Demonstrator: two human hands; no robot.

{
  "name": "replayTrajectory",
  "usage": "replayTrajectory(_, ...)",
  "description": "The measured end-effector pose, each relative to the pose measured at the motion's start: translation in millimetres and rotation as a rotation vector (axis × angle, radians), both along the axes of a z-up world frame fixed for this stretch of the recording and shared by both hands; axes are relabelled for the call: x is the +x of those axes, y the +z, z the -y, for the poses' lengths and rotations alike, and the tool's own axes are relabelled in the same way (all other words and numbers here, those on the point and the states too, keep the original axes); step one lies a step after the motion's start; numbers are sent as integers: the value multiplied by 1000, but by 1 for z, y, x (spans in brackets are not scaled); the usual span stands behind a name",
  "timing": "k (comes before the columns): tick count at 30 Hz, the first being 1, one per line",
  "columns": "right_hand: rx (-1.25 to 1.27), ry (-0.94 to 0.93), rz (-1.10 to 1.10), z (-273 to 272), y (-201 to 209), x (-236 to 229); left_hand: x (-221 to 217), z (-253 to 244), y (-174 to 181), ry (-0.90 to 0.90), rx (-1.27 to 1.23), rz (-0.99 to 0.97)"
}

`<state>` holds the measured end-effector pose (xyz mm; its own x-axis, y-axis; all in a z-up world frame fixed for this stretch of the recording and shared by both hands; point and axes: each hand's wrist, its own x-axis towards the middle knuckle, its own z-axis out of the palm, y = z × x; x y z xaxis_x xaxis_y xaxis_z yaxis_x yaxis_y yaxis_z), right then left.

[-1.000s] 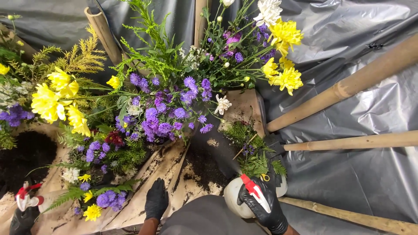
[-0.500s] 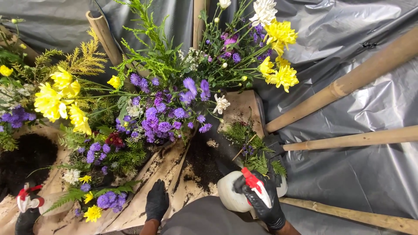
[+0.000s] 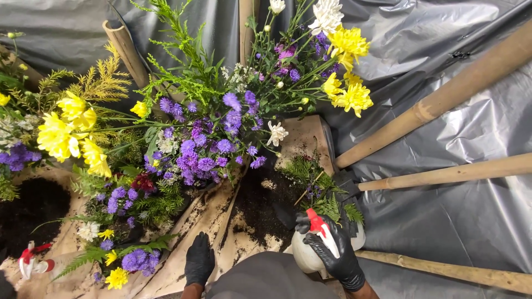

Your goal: The person arranges purple flowers and green foliage into a mound of soil on a workbench. They use a small trowel to adjust the soil and then spray the arrangement with water from a spray bottle.

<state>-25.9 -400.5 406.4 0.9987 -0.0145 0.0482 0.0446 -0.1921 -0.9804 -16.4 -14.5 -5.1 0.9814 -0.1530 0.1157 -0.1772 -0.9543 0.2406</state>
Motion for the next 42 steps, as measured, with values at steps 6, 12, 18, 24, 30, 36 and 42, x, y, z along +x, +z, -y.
replayTrajectory(6, 14, 6, -41, 0, -2, -1, 0, 3, 3, 1, 7, 41)
replayTrajectory(12, 251, 25, 125, 20, -21, -3, 1, 6, 7, 20, -27, -31)
replayTrajectory(18, 41, -397, 84, 31, 1, -11, 2, 7, 11, 3, -55, -14)
replayTrajectory(24, 45, -448, 206, 33, 15, -6, 3, 5, 7, 5, -80, -7)
replayTrajectory(30, -380, -409, 304, 36, 34, -3, 3, 4, 4, -5, -76, 21)
replayTrajectory(36, 143, -191, 99, 25, 21, 9, 2, 5, 3, 4, -47, 21)
replayTrajectory(42, 461, -175, -102, 27, -8, 21, 1, 4, 4, -7, -39, 36)
